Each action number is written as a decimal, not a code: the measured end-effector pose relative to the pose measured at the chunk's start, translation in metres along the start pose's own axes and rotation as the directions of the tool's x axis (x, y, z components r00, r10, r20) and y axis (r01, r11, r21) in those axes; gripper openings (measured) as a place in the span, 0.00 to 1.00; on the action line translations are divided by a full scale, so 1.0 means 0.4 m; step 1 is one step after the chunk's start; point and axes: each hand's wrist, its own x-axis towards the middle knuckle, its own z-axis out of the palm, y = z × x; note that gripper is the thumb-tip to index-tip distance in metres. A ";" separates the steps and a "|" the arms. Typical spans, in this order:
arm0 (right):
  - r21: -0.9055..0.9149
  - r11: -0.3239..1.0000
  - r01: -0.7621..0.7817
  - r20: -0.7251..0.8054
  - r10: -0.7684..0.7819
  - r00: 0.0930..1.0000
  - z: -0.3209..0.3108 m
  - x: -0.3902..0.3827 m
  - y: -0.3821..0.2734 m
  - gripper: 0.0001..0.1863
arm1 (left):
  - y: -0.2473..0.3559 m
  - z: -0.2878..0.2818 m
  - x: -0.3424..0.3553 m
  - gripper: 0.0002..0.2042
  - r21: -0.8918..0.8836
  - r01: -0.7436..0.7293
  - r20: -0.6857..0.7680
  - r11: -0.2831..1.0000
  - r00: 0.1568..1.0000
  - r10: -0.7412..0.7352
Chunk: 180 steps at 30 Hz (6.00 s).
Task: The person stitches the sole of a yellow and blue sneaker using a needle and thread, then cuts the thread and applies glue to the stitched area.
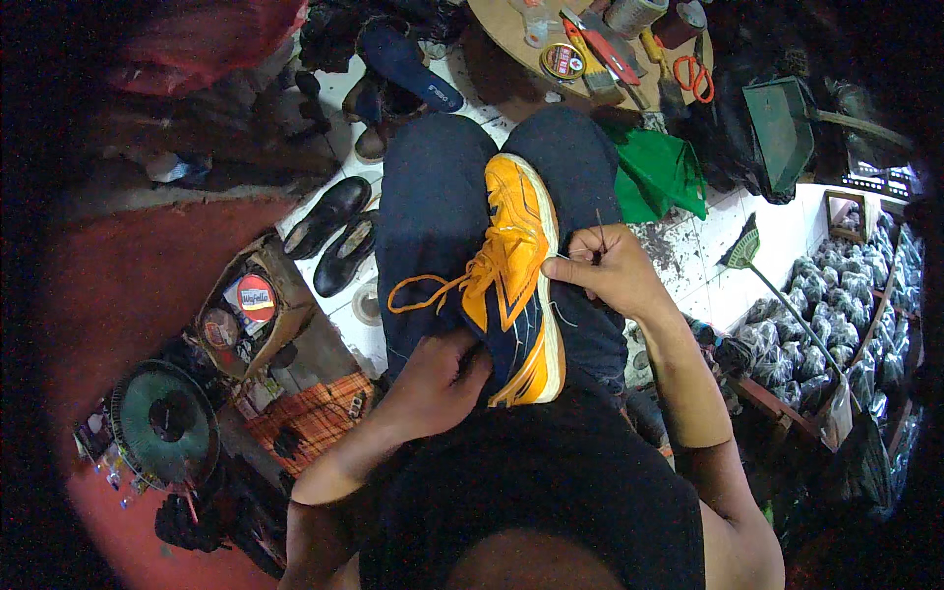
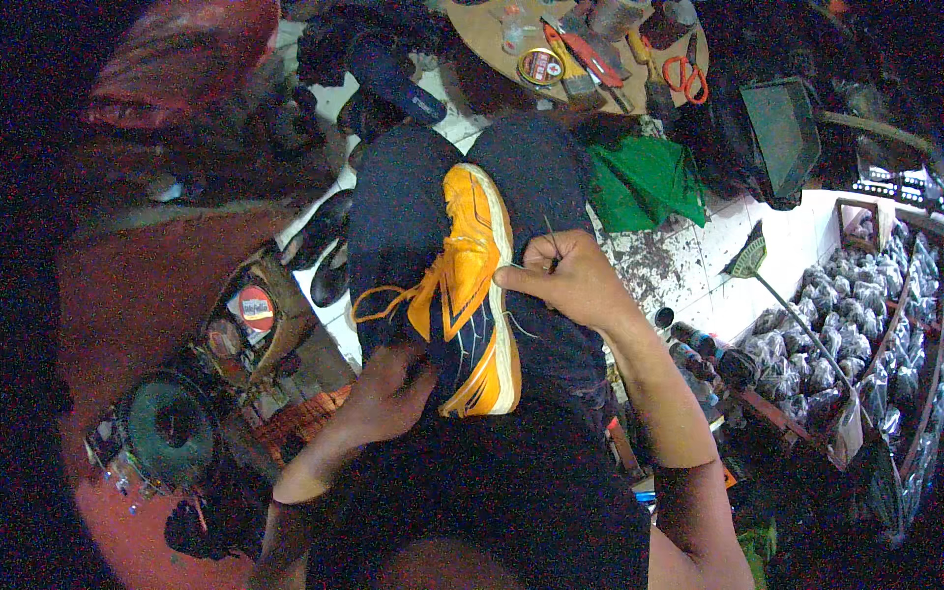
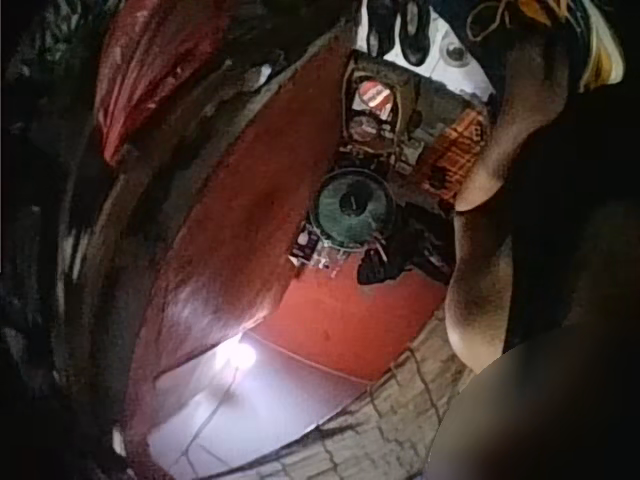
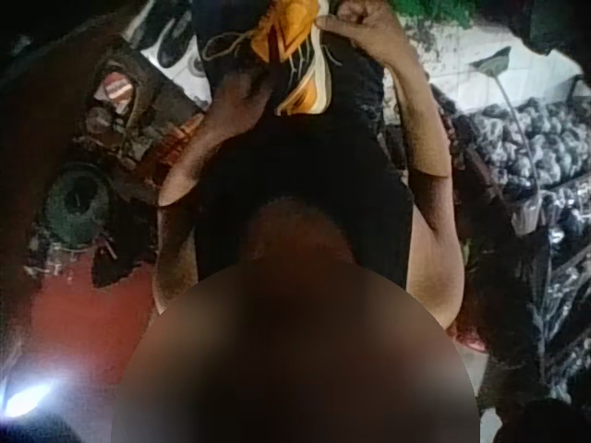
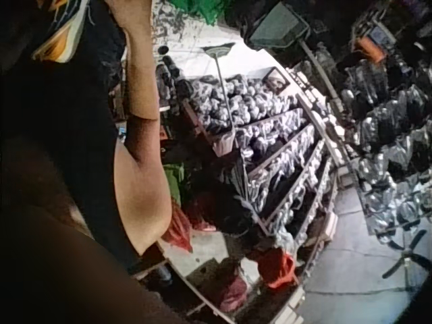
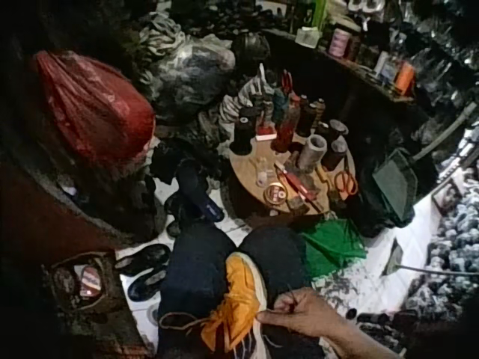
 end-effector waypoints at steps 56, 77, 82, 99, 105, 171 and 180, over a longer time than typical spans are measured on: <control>-0.942 0.334 0.013 -0.232 -0.681 0.695 -0.501 0.649 0.109 0.23 | -0.094 -0.164 -0.033 0.08 0.051 -0.181 -0.719 0.982 0.676 0.162; -0.010 0.924 0.382 -0.810 -0.232 0.539 -0.135 -0.027 0.235 0.17 | 0.181 -0.071 0.330 0.11 0.686 -0.470 0.220 0.556 0.862 0.457; -0.412 0.865 0.286 -0.634 -0.498 0.592 0.015 -0.218 0.224 0.16 | 0.172 -0.099 0.366 0.09 0.413 -0.441 0.092 0.797 0.890 0.446; -0.696 0.623 0.356 -0.293 -0.700 0.651 0.028 -0.165 0.135 0.19 | 0.160 0.004 0.142 0.09 0.504 -0.484 0.015 0.715 0.833 0.553; -0.677 0.672 0.301 -0.386 -0.672 0.632 0.056 -0.149 0.138 0.17 | 0.118 0.021 0.106 0.11 0.423 -0.532 0.075 0.734 0.828 0.556; -0.447 0.805 0.390 -0.356 -0.560 0.748 0.112 -0.245 0.201 0.18 | 0.105 -0.014 0.185 0.12 0.529 -0.733 0.299 0.427 0.632 0.715; 0.407 0.828 0.386 -0.664 -0.022 0.747 0.057 -0.267 0.220 0.25 | -0.112 -0.078 -0.073 0.25 0.448 -0.430 -0.014 0.784 0.874 0.487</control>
